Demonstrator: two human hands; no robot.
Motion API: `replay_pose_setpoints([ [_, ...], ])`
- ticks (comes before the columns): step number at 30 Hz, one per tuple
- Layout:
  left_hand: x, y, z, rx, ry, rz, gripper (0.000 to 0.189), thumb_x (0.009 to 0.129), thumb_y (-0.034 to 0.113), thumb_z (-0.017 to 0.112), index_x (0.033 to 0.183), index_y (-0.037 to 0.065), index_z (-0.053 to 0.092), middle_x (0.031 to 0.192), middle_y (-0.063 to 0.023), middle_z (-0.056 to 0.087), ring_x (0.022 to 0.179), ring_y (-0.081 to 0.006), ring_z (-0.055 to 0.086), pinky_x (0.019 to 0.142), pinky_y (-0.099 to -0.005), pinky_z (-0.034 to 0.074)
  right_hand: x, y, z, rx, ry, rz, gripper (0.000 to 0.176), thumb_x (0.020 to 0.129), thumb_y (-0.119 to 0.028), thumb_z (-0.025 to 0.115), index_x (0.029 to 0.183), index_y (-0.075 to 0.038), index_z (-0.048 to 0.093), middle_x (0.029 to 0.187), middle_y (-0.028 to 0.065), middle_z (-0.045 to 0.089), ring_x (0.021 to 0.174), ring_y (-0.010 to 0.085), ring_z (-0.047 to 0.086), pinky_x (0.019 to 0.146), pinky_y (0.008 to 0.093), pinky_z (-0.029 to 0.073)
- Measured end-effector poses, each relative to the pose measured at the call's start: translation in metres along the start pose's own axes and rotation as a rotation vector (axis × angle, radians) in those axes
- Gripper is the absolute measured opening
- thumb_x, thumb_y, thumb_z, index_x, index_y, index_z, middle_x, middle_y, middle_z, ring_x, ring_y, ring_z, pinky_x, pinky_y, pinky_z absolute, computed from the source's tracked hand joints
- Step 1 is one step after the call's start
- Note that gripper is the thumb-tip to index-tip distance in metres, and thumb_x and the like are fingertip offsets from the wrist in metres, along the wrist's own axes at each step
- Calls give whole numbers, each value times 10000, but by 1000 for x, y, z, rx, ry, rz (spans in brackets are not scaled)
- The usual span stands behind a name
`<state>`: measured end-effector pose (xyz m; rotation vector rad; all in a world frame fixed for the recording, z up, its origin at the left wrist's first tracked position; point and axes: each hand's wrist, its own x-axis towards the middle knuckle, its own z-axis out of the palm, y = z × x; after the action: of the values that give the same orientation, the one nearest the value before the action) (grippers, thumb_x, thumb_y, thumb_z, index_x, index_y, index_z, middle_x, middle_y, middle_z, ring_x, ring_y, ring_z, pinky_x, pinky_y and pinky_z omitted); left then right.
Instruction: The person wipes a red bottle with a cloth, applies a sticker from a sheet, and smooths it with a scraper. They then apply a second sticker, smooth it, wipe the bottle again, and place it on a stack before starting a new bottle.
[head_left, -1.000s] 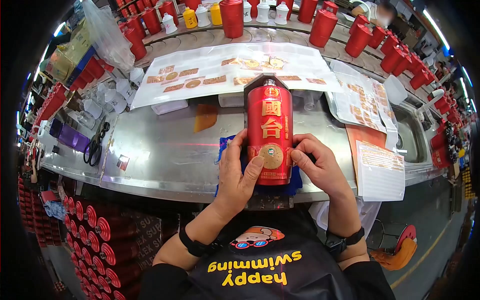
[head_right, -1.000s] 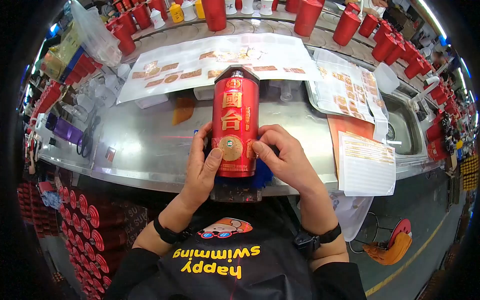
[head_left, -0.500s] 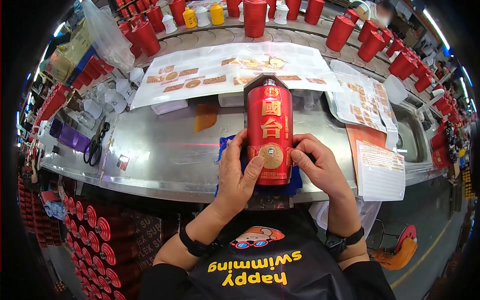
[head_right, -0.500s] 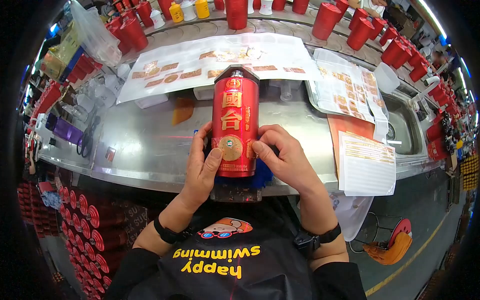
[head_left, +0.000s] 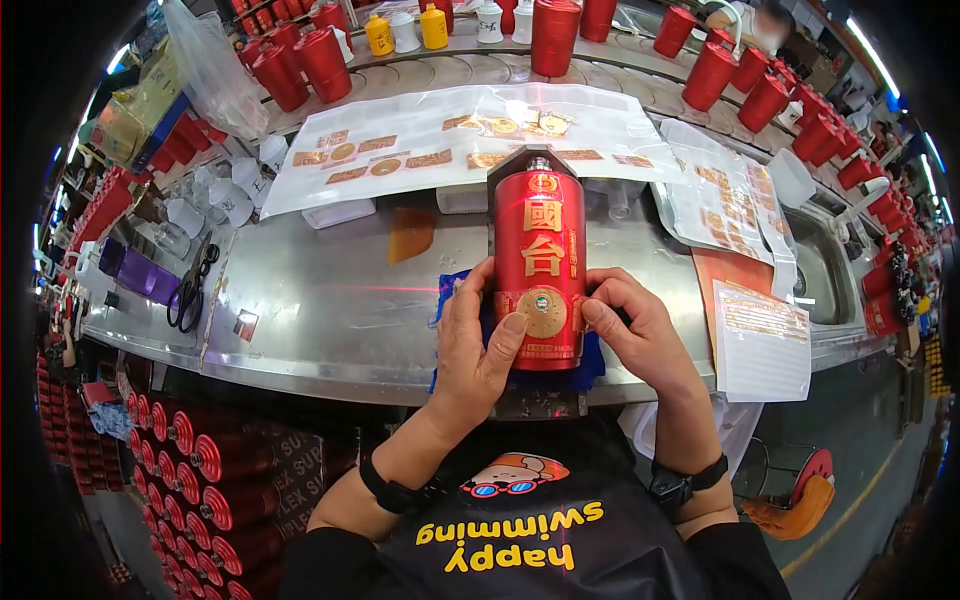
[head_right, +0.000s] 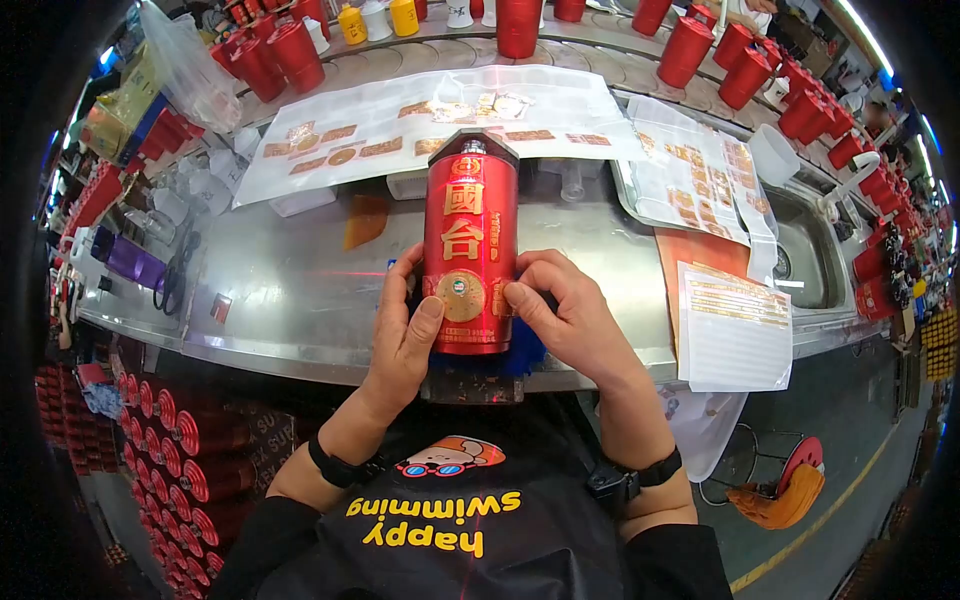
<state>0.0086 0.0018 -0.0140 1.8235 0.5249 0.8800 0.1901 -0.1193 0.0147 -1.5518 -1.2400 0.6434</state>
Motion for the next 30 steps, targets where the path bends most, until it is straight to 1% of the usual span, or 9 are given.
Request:
replay_pose_setpoints([
  [10, -1, -1, 0, 1, 6, 0, 649, 1000, 436, 524, 1418, -40, 384, 1304, -214, 523, 1199, -343, 487, 1051, -428, 352, 0, 1, 0, 5, -4, 11, 285, 1001, -246, 606, 839, -11, 611, 1142, 119, 595, 1009, 158, 564, 886, 306, 457],
  [13, -1, -1, 0, 2, 8, -3, 647, 1001, 434, 525, 1419, -39, 383, 1305, -215, 522, 1199, -342, 488, 1050, -428, 353, 0, 4, 2, -1, 37, -31, 242, 968, -214, 639, 857, 0, 622, 1069, 150, 621, 979, 238, 618, 841, 329, 483],
  [22, -1, -2, 1, -7, 14, 11, 641, 1000, 427, 531, 1417, -39, 387, 1299, -211, 527, 1192, -336, 494, 1047, -425, 356, 0, 2, 2, -5, 39, -26, 243, 967, -218, 642, 857, -2, 624, 1057, 152, 624, 1005, 250, 616, 846, 335, 483],
  [30, -1, -3, 1, -4, 16, 12, 646, 998, 439, 529, 1415, -34, 391, 1298, -206, 529, 1193, -339, 492, 1046, -426, 356, 0, 5, 3, -5, 44, -33, 241, 969, -220, 642, 871, -1, 624, 1089, 150, 621, 966, 242, 619, 849, 331, 485],
])
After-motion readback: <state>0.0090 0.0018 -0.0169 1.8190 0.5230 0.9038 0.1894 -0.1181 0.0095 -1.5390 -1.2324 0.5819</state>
